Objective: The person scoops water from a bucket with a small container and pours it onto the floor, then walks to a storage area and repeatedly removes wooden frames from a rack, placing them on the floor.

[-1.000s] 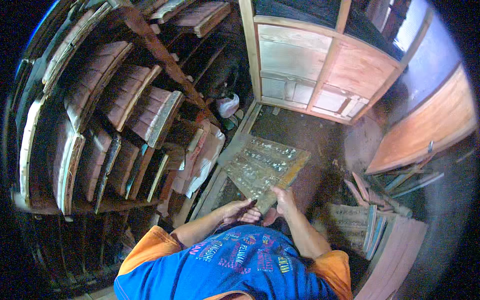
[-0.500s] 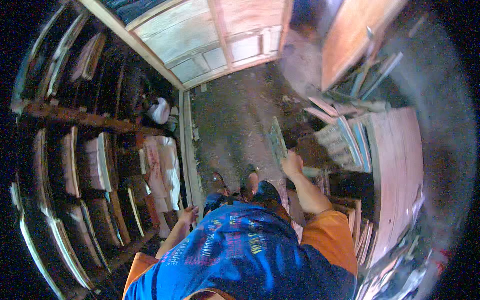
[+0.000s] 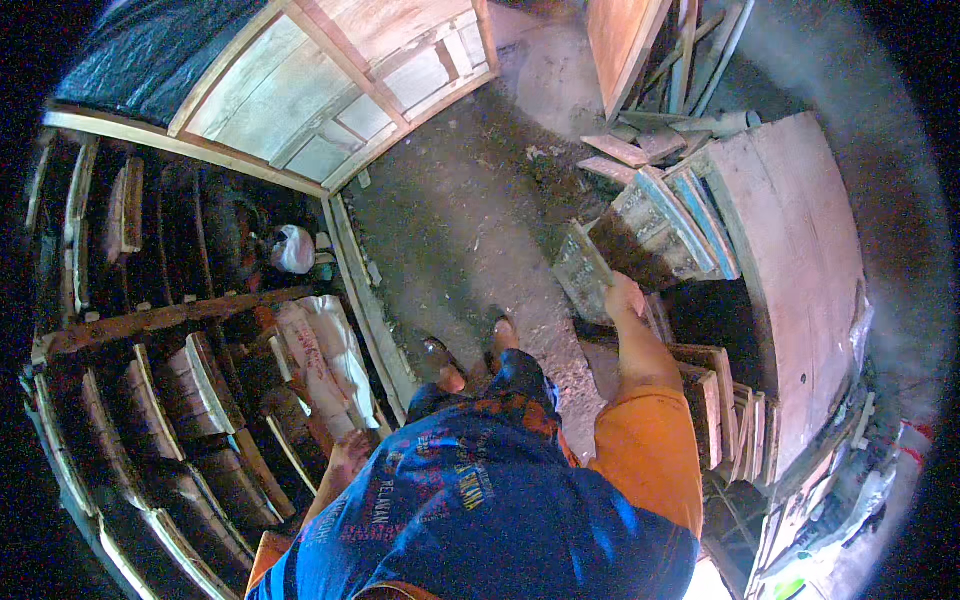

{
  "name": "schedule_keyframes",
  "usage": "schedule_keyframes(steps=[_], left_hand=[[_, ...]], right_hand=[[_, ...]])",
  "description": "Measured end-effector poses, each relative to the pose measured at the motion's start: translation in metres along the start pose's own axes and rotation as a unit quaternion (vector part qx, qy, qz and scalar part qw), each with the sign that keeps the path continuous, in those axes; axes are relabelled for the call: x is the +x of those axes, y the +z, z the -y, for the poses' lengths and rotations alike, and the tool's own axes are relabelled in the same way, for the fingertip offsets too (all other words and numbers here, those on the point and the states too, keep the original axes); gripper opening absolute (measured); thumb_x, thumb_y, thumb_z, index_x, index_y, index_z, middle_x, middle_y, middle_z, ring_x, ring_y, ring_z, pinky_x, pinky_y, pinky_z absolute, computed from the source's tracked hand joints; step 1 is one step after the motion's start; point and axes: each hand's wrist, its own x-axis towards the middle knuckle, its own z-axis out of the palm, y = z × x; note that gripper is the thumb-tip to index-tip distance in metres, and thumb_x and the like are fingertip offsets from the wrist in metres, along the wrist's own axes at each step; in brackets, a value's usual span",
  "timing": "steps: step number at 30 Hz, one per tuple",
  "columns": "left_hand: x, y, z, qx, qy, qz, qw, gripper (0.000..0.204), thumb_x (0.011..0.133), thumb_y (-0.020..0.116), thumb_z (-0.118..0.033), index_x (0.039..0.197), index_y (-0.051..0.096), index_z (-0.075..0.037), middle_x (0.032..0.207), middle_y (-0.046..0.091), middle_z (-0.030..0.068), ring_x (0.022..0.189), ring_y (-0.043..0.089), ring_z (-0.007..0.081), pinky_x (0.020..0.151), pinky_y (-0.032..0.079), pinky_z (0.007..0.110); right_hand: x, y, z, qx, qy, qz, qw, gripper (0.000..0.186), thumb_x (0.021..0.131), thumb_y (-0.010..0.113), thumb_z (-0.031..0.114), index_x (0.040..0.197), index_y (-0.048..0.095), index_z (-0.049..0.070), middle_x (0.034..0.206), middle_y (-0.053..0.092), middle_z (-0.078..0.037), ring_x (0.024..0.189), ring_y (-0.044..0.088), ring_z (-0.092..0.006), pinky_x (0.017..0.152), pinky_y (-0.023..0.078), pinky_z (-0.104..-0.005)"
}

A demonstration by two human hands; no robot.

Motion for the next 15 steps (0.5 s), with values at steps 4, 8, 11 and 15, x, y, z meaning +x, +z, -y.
schedule_keyframes(steps=[4,8,11,15], left_hand=[[-0.008,0.017,-0.041,0.108,0.025,-0.004,0.994,0.037,0.092,0.056,-0.033,0.113,0.06,-0.004,0.076,0.057,-0.0028,0.062,0.051,0.0086,0.052,0.038,0.022],[-0.016,0.022,-0.057,0.178,0.032,0.024,0.983,0.04,0.092,0.056,-0.033,0.118,0.059,-0.003,0.078,0.058,-0.0012,0.065,0.051,0.009,0.057,0.041,0.026],[-0.026,0.029,-0.06,0.161,0.043,-0.025,0.986,0.043,0.091,0.056,-0.034,0.12,0.058,-0.002,0.083,0.06,0.0008,0.067,0.051,0.0103,0.06,0.041,0.027],[-0.028,0.027,-0.067,0.203,-0.014,-0.013,0.979,0.047,0.089,0.057,-0.038,0.121,0.058,-0.004,0.089,0.061,0.0034,0.072,0.053,0.0121,0.063,0.042,0.027]], right_hand=[[0.012,-0.013,-0.018,-0.026,0.082,-0.024,0.996,0.021,0.079,0.061,0.018,0.1,0.066,0.019,0.101,0.067,-0.013,0.099,0.062,-0.0342,0.082,0.049,-0.0453],[0.019,-0.028,-0.042,-0.016,0.041,-0.037,0.998,0.022,0.077,0.063,0.017,0.099,0.066,0.018,0.099,0.066,-0.015,0.096,0.062,-0.0351,0.081,0.049,-0.0438],[0.027,-0.033,-0.061,-0.005,0.006,-0.065,0.998,0.02,0.079,0.063,0.019,0.099,0.066,0.016,0.097,0.066,-0.016,0.095,0.062,-0.0355,0.08,0.049,-0.0432],[0.039,-0.028,-0.077,0.015,0.099,-0.049,0.994,0.055,0.078,0.067,0.02,0.129,0.047,0.018,0.124,0.056,-0.012,0.114,0.054,-0.0305,0.096,0.044,-0.0434]])
